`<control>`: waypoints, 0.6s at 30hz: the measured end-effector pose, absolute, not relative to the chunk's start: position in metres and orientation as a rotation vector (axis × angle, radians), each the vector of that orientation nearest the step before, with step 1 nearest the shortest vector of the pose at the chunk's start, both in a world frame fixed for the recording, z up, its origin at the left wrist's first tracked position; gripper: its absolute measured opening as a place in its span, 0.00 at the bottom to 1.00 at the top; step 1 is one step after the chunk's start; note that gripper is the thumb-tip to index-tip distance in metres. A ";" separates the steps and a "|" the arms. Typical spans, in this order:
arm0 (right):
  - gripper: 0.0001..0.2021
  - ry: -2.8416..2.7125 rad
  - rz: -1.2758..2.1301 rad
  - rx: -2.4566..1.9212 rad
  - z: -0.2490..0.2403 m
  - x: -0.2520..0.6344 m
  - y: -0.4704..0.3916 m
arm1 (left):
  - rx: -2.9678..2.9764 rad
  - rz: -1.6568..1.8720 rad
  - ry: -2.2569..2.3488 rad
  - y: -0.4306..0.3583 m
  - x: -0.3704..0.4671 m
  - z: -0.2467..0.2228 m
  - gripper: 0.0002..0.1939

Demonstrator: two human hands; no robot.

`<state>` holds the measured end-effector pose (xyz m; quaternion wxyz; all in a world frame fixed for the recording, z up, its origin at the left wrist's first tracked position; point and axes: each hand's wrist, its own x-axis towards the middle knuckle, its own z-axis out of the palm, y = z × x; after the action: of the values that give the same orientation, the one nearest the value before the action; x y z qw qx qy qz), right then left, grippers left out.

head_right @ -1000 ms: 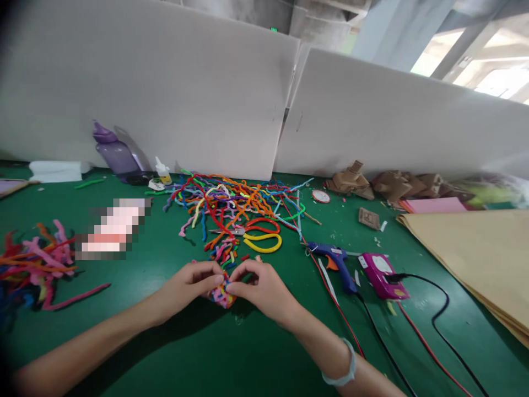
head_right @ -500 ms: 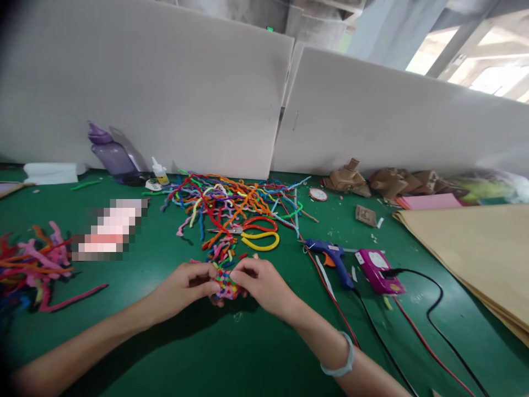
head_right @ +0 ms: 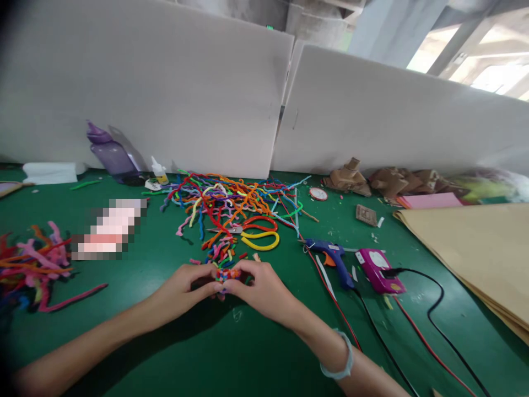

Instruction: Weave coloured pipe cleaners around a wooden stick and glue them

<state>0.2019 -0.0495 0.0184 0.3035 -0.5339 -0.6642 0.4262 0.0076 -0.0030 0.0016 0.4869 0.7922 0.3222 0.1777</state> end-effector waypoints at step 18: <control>0.07 -2.245 0.477 -1.347 -0.013 0.199 -0.052 | 2.889 0.446 0.587 0.003 0.011 -0.020 0.08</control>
<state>0.1990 -0.0520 -0.0130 0.2380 -0.4916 -0.8194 0.1741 0.0108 0.0030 -0.0195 0.0799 0.9659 0.1961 0.1492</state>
